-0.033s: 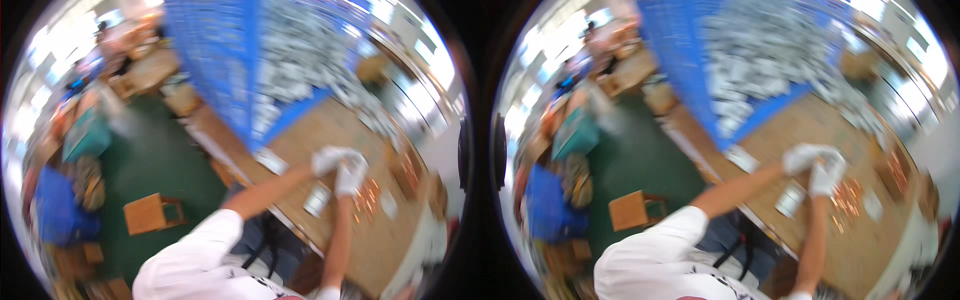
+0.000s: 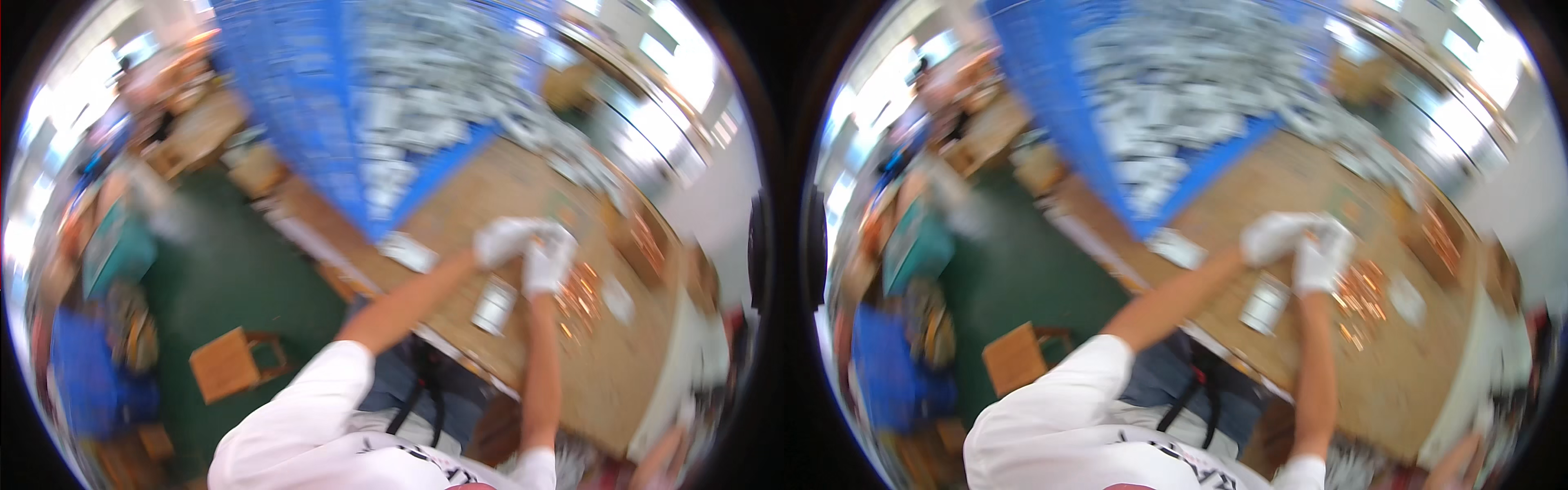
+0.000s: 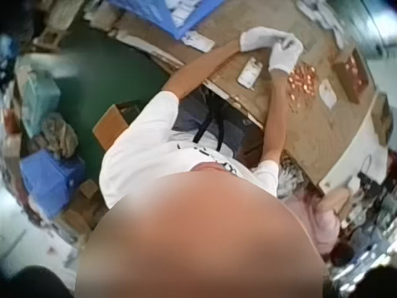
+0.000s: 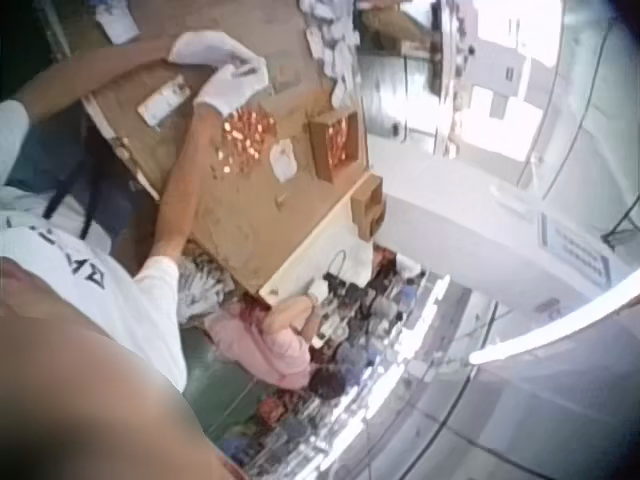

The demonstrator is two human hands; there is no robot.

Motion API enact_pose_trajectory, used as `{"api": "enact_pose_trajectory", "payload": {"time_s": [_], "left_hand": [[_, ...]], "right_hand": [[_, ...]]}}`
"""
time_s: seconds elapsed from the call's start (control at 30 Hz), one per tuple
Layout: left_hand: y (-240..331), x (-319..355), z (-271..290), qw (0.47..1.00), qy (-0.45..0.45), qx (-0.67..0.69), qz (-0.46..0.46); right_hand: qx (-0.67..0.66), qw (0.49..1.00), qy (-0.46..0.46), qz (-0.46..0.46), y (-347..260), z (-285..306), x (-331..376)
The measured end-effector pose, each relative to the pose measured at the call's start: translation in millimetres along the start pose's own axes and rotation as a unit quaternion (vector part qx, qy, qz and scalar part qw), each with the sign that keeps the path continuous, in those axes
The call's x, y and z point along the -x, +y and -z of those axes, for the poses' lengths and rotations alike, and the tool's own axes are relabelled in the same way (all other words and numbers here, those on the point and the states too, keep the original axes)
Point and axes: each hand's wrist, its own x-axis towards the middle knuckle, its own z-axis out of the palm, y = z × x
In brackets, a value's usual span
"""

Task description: The person puts on gloves, picks up plastic casings and small metal pieces from the workbench, and inserts the metal pieces into the casings by hand before placing them on the table.

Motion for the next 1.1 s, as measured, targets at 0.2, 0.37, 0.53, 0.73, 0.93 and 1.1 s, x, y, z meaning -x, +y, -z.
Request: {"api": "enact_pose_trajectory", "payload": {"time_s": [0.2, 0.37, 0.53, 0.73, 0.93, 1.1], "left_hand": [[-10, 13, 31, 0.917, -0.004, 0.374, 0.136], [2, -7, -3, 0.918, -0.045, 0.339, 0.199], [3, -1, -6, 0.922, -0.049, 0.328, 0.200], [3, 8, 6, 0.929, -0.034, 0.309, 0.201], [3, -11, -13, 0.928, -0.002, 0.308, 0.212], [-11, 9, 21, 0.980, 0.047, 0.134, 0.141]], "right_hand": [[0.164, 0.984, -0.034, 0.066, -46, 82, 3], [0.406, 0.914, 0.020, 0.006, 28, 228, 17], [0.579, 0.796, 0.014, -0.177, 130, 339, 30], [0.682, 0.697, 0.071, -0.212, 181, 362, 14], [0.545, 0.835, 0.001, 0.077, 52, 233, -38], [0.171, 0.911, -0.203, 0.315, -92, 12, -30]]}}
